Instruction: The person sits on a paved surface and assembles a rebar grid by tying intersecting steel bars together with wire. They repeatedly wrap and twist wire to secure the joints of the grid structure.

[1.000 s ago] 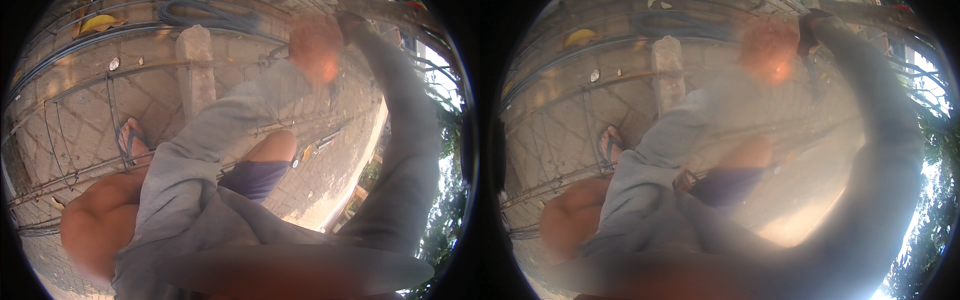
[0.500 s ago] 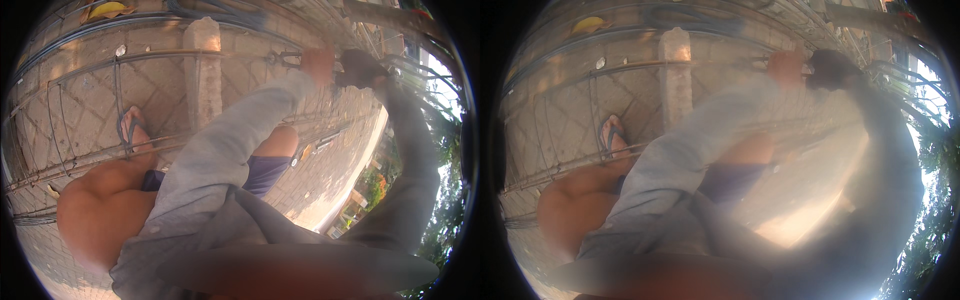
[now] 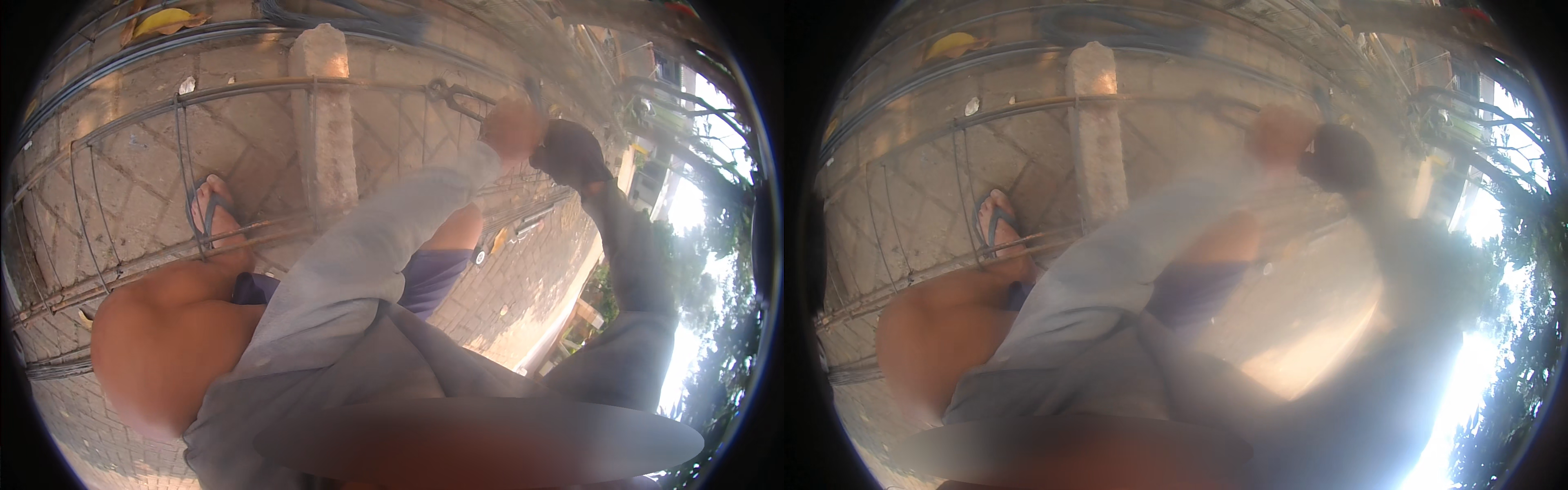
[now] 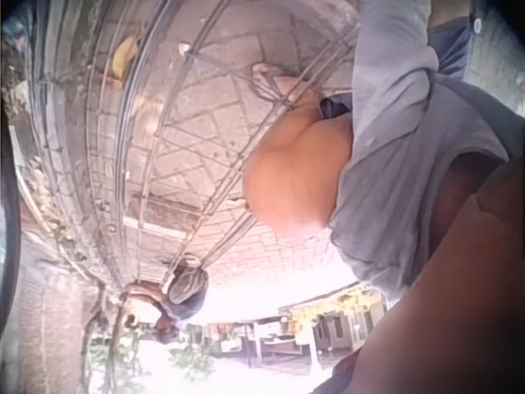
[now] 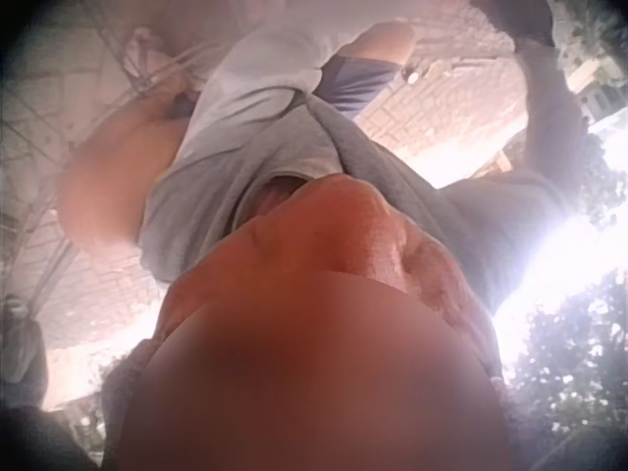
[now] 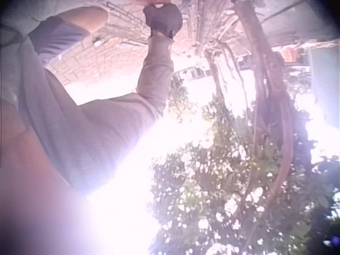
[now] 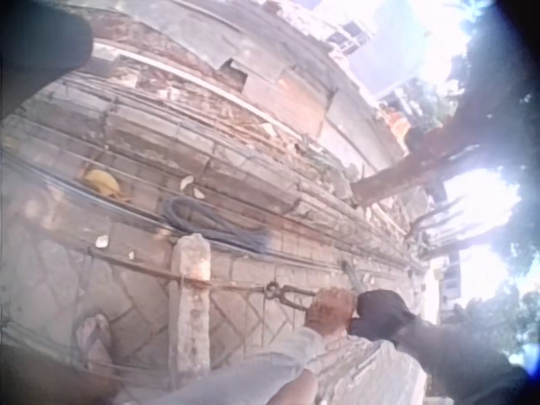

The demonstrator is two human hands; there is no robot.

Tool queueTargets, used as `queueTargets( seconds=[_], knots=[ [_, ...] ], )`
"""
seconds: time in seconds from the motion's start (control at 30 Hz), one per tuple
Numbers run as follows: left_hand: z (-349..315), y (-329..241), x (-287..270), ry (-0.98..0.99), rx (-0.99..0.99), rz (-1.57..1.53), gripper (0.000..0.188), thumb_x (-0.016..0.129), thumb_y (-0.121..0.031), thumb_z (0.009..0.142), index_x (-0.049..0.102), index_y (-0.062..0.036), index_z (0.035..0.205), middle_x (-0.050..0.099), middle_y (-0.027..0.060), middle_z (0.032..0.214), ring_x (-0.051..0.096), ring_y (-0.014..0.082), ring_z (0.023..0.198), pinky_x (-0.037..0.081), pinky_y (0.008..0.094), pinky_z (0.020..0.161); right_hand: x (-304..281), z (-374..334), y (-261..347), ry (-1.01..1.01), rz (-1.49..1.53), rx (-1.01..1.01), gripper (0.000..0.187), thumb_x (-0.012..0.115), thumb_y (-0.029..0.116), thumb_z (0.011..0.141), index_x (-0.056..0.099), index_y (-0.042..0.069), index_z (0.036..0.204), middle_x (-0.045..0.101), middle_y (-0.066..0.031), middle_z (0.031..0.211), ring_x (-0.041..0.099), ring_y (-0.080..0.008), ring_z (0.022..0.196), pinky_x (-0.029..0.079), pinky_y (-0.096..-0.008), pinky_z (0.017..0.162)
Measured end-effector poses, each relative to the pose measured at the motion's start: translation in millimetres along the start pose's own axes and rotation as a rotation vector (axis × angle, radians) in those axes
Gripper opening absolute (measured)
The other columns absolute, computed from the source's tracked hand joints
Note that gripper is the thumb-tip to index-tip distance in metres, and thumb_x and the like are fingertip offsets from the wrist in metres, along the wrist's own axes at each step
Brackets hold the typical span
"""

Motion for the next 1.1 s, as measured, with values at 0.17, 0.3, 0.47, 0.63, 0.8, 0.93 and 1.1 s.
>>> queueTargets(
  seconds=[0.17,0.3,0.47,0.63,0.8,0.93,1.1],
  knots=[
    [47,12,-9,-0.081,-0.014,0.064,0.017,0.067,-0.021,0.087,0.072,-0.0056,0.092,0.073,0.0098,0.088,0.073,0.0261,0.086,0.057,0.0422,0.07,-34,-14,7,-0.819,-0.812,-0.464,0.035,0.073,0.026,0.081,0.068,0.004,0.108,0.069,-0.0195,0.117,0.064,-0.0412,0.112,0.053,-0.047,0.092],
    [68,22,-36,0.175,-0.029,0.051,0.027,0.072,-0.024,0.083,0.07,-0.0058,0.102,0.071,0.0131,0.093,0.072,0.0283,0.089,0.056,0.045,0.071,-49,31,-10,-0.335,-0.403,-0.372,0.029,0.071,0.024,0.082,0.071,0.002,0.102,0.071,-0.0198,0.108,0.068,-0.0367,0.103,0.053,-0.0446,0.09],
    [42,21,-45,-0.423,-0.014,0.075,0.034,0.078,-0.024,0.074,0.071,-0.0073,0.103,0.072,0.0139,0.098,0.071,0.031,0.091,0.054,0.0498,0.075,-81,55,-1,0.246,-0.171,-0.029,0.037,0.074,0.03,0.077,0.074,0.0,0.098,0.071,-0.0211,0.096,0.07,-0.0337,0.095,0.054,-0.0427,0.089],
    [66,40,-13,-0.109,-0.172,0.152,0.023,0.077,-0.021,0.075,0.075,-0.0098,0.095,0.072,0.0149,0.099,0.072,0.0329,0.095,0.054,0.0486,0.079,-88,50,7,-0.162,-0.432,-0.391,0.054,0.076,0.03,0.075,0.068,0.001,0.119,0.064,-0.02,0.123,0.064,-0.0327,0.113,0.05,-0.0454,0.097],
    [102,73,-20,0.424,-0.132,-0.115,0.04,0.08,-0.033,0.077,0.075,-0.0066,0.107,0.074,0.0134,0.102,0.071,0.035,0.102,0.055,0.0487,0.088,-69,54,-12,-0.867,-0.375,-0.672,0.032,0.066,0.009,0.088,0.068,0.007,0.12,0.062,-0.0143,0.117,0.061,-0.0308,0.115,0.049,-0.044,0.102],
    [88,58,-28,-0.077,-0.049,-0.002,0.043,0.078,-0.031,0.079,0.072,-0.0043,0.112,0.074,0.0155,0.101,0.071,0.0341,0.1,0.055,0.0494,0.086,-64,89,-11,-0.271,-0.802,-0.508,0.014,0.068,0.015,0.088,0.077,0.017,0.098,0.069,0.0003,0.102,0.065,-0.0199,0.111,0.052,-0.0389,0.096],
    [90,31,-17,-0.004,-0.328,0.113,0.036,0.074,-0.022,0.081,0.072,-0.0002,0.109,0.073,0.0177,0.094,0.073,0.0324,0.091,0.056,0.0449,0.077,-81,102,-15,0.226,-0.511,-0.171,0.023,0.073,0.034,0.082,0.079,0.012,0.084,0.073,-0.0103,0.092,0.07,-0.0304,0.088,0.054,-0.0449,0.082]
  ],
)
Point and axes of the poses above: each hand's wrist, its own z-axis towards the middle knuckle, its own x-axis out of the palm, y = z × x, the point moved 4 cm from there along z, towards the middle knuckle
